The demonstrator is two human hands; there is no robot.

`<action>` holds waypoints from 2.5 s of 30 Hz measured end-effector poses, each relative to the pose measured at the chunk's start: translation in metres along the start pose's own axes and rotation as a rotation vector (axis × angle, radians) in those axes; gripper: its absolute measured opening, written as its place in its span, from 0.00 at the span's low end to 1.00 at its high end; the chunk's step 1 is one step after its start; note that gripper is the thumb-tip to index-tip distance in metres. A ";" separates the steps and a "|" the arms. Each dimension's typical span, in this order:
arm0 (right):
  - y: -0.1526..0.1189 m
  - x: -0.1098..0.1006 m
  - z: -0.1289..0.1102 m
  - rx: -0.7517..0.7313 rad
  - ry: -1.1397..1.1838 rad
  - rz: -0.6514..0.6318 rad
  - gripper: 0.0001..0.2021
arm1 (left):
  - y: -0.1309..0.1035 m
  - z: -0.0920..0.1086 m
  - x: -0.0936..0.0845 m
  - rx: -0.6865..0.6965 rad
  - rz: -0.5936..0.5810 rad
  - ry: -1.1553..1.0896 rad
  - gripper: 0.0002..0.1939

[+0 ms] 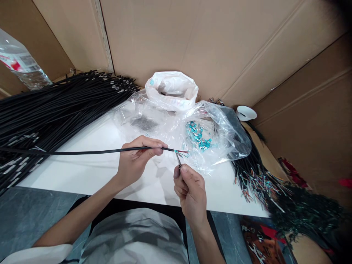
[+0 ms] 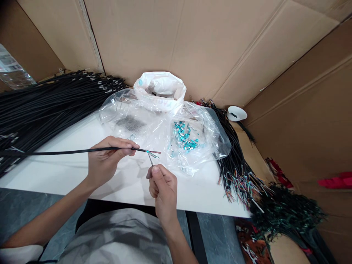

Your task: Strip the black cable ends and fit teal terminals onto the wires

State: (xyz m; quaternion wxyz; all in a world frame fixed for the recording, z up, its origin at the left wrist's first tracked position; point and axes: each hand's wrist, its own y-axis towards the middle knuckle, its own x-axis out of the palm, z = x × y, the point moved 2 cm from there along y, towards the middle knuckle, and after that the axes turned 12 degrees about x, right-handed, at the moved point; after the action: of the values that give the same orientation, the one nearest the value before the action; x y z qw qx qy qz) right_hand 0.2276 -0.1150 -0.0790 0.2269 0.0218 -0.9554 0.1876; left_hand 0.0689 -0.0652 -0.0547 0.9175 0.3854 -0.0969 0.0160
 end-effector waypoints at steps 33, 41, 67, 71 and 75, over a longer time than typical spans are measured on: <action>0.011 -0.013 0.007 -0.317 -1.313 0.256 0.16 | 0.010 0.003 -0.008 -0.099 0.173 0.048 0.03; 0.016 -0.024 0.019 -0.587 -1.416 0.414 0.13 | 0.009 0.004 -0.008 -0.138 0.176 0.015 0.02; 0.006 0.024 -0.045 -1.285 -0.846 0.277 0.16 | -0.007 0.021 0.003 0.105 0.158 0.156 0.03; 0.004 0.018 -0.087 -1.220 -1.200 -0.071 0.09 | -0.003 0.022 -0.003 0.091 0.115 0.121 0.04; -0.002 0.028 -0.124 -1.137 -1.528 -0.200 0.07 | -0.001 0.020 -0.004 0.021 0.137 0.082 0.01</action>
State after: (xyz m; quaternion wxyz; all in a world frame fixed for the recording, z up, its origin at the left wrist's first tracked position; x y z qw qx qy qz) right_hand 0.2554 -0.0701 0.0368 -0.4662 0.1064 -0.7872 -0.3895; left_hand 0.0620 -0.0793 -0.0425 0.9133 0.3867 -0.0851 0.0954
